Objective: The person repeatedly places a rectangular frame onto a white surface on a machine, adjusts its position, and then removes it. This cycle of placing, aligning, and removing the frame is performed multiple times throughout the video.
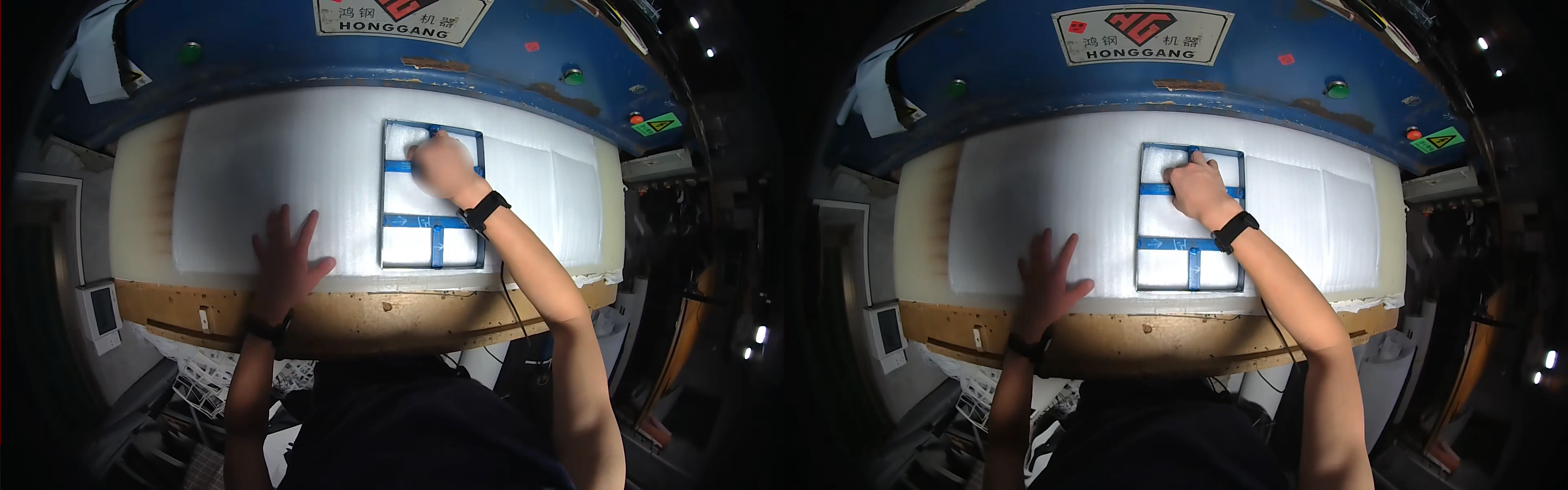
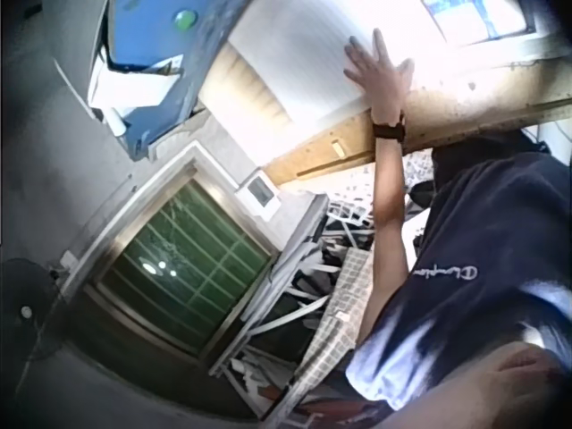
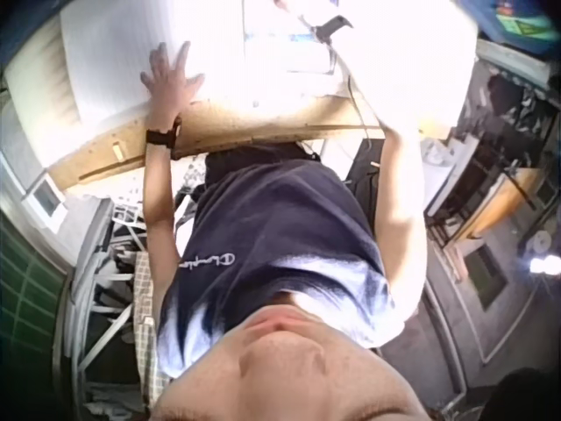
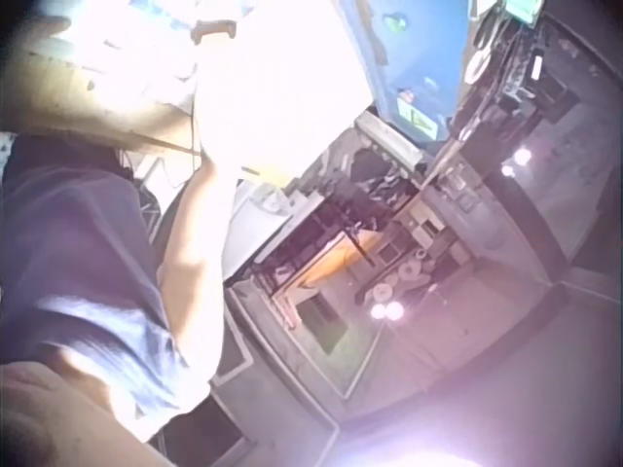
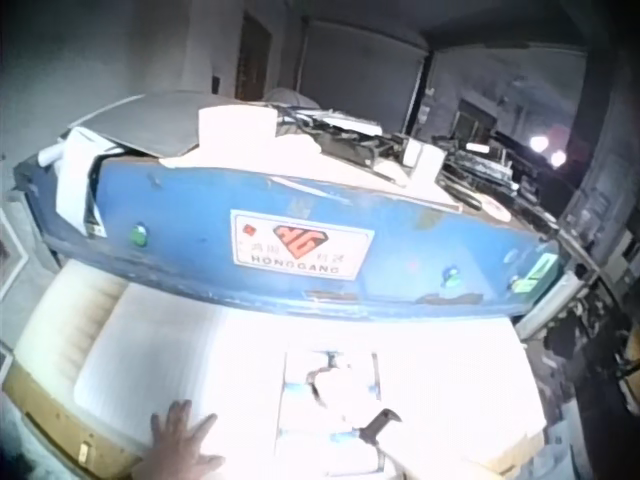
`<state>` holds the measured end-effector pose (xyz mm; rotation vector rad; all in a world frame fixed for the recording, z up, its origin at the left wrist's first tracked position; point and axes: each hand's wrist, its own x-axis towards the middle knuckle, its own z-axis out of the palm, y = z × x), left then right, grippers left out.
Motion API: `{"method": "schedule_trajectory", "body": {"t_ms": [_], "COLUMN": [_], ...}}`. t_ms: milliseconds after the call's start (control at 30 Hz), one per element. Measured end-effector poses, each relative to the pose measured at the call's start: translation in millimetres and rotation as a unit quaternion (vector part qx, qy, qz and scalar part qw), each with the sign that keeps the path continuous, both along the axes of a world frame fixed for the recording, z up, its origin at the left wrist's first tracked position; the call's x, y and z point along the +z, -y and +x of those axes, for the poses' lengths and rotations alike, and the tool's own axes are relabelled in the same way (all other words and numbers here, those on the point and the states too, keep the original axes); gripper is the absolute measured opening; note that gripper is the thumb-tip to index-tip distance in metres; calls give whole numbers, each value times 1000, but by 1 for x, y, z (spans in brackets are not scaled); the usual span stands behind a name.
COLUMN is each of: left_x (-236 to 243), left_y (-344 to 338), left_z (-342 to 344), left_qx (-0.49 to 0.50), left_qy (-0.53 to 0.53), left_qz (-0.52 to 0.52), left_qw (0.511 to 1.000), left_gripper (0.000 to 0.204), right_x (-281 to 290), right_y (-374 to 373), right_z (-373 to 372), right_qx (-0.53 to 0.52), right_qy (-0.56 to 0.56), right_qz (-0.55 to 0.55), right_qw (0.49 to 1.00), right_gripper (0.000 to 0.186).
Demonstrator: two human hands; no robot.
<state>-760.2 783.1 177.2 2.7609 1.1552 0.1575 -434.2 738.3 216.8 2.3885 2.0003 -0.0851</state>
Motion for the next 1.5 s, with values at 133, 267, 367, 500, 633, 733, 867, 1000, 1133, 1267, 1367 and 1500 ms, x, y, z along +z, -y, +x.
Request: {"method": "schedule_trajectory", "body": {"t_ms": [133,267,367,500,633,733,867,1000,1133,1267,1367,1500], "left_x": [-12,-10,-11,-17,-15,-14,-11,-11,-11,-6,0,-2], "left_y": [0,-1,1,2,2,1,1,1,1,3,4,6], "left_z": [-6,-6,-5,-8,-8,-8,-9,-10,-10,-10,-9,-10], "left_qx": [-9,-5,-2,-2,2,-3,1,6,9,15,19,22], "left_qy": [24,23,25,31,22,21,12,12,16,8,3,8], "left_qz": [-12,-16,-19,-13,-19,-17,-22,-36,-50,-75,-94,-90], "left_qw": [1000,1000,999,999,1000,1000,1000,999,999,997,995,996], "left_gripper": [84,85,85,85,85,85,84,83,84,84,85,83], "right_x": [4,3,6,-7,-2,0,-2,-5,4,12,15,27], "right_y": [-8,-6,-5,2,2,-1,-2,4,6,11,20,31], "right_z": [-3,-18,-22,-13,17,25,16,12,7,6,2,-8], "right_qx": [-48,-111,-144,-77,7,11,-6,12,-12,-19,-30,-51], "right_qy": [4,-19,-48,-39,-143,-174,-125,-85,-54,-73,-90,-117], "right_qz": [-49,-69,-95,-37,-52,-72,-57,16,-19,-12,24,54], "right_qw": [998,991,984,996,988,982,991,996,998,997,995,990], "right_gripper": [23,22,31,28,24,25,28,26,27,29,31,31]}}
